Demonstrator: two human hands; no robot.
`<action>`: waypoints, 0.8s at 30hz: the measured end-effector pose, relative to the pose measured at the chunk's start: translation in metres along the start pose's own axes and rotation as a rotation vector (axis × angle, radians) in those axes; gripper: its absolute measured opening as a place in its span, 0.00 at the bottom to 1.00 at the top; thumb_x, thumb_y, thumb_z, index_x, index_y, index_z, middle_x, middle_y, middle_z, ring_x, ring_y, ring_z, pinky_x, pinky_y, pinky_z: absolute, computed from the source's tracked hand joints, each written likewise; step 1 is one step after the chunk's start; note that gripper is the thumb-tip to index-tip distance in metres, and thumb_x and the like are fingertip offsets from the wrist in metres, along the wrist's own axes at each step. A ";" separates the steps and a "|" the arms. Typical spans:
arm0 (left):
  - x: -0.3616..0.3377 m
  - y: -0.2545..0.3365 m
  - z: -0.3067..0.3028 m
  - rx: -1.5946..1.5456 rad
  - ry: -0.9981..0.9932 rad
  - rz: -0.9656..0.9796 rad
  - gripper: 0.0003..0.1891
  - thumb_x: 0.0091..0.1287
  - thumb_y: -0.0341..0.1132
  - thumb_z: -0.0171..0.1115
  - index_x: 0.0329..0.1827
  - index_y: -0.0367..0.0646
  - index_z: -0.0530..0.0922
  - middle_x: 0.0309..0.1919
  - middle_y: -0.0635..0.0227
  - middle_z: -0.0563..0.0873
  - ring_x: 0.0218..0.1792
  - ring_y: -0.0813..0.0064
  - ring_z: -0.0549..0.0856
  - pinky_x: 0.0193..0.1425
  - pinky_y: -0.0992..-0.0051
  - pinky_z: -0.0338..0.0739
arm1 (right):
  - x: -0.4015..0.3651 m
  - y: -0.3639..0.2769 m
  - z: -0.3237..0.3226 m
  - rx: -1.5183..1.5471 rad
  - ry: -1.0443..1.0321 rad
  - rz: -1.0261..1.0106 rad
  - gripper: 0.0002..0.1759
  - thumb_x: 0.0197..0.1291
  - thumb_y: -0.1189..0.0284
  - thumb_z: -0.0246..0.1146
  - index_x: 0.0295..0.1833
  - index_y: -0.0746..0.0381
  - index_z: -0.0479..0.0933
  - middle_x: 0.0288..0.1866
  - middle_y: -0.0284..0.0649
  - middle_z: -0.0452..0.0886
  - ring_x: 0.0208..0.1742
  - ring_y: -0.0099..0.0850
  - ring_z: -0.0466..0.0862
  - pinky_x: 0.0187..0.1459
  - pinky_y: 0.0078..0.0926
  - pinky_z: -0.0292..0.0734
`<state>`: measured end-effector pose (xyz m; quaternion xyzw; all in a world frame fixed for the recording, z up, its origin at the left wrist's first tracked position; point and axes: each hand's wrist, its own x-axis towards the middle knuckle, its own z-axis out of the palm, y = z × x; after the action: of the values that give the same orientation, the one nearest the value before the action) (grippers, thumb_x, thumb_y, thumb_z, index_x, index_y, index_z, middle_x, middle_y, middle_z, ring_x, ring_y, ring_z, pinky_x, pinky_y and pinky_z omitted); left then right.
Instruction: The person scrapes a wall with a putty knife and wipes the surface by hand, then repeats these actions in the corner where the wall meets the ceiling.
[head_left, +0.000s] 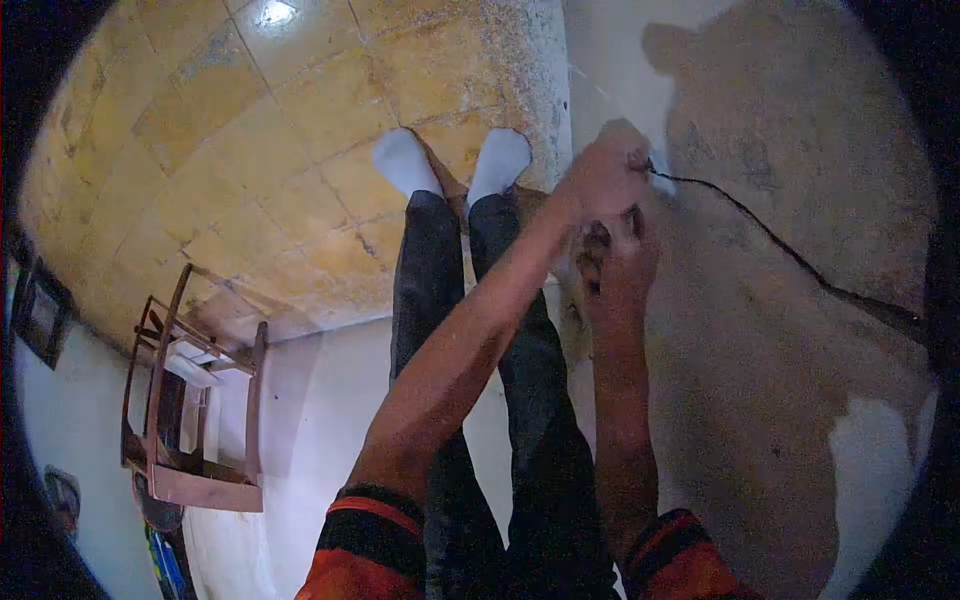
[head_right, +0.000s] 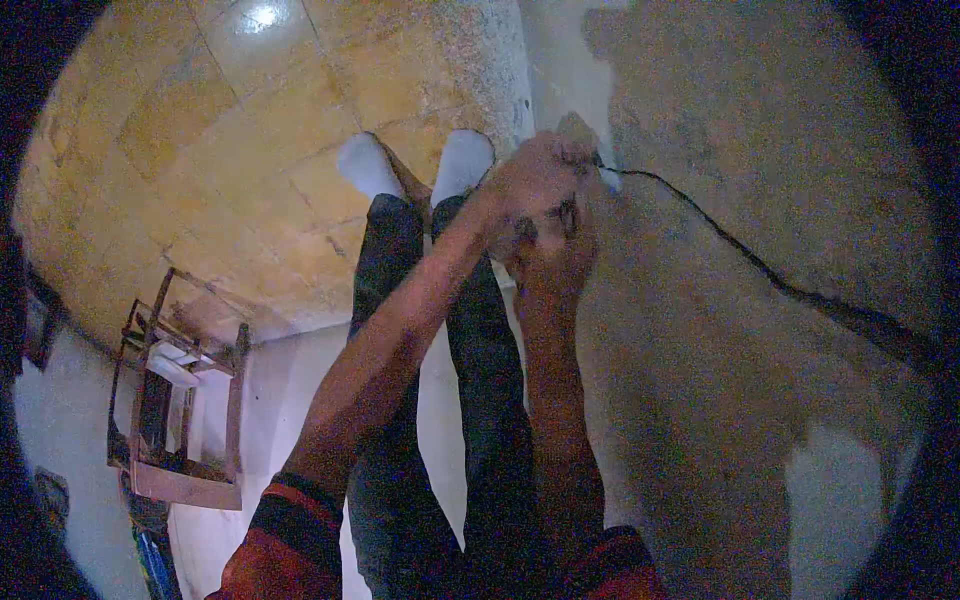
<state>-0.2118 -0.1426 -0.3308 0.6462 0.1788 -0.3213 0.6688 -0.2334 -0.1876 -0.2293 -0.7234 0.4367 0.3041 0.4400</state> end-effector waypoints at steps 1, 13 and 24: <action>-0.001 0.003 0.005 0.058 0.012 0.041 0.17 0.61 0.41 0.56 0.46 0.40 0.83 0.35 0.45 0.85 0.40 0.44 0.84 0.50 0.56 0.78 | -0.005 -0.007 0.000 -0.007 -0.001 0.022 0.11 0.65 0.67 0.59 0.52 0.55 0.72 0.26 0.26 0.68 0.19 0.15 0.67 0.15 0.15 0.60; 0.011 -0.007 0.010 0.000 0.021 0.077 0.17 0.58 0.40 0.58 0.44 0.37 0.82 0.37 0.46 0.85 0.41 0.45 0.84 0.49 0.55 0.78 | -0.008 -0.017 -0.005 0.152 0.031 0.135 0.11 0.67 0.67 0.57 0.53 0.54 0.71 0.26 0.26 0.69 0.19 0.15 0.67 0.16 0.13 0.58; 0.011 0.000 0.011 0.058 0.057 0.015 0.16 0.54 0.37 0.62 0.44 0.39 0.79 0.42 0.47 0.82 0.46 0.44 0.83 0.51 0.56 0.77 | -0.003 -0.021 -0.008 0.121 0.012 0.122 0.12 0.63 0.69 0.60 0.51 0.56 0.71 0.27 0.26 0.68 0.19 0.15 0.66 0.14 0.13 0.56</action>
<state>-0.2051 -0.1555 -0.3369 0.6757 0.1835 -0.3027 0.6466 -0.2155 -0.1889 -0.2157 -0.6695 0.5000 0.2991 0.4608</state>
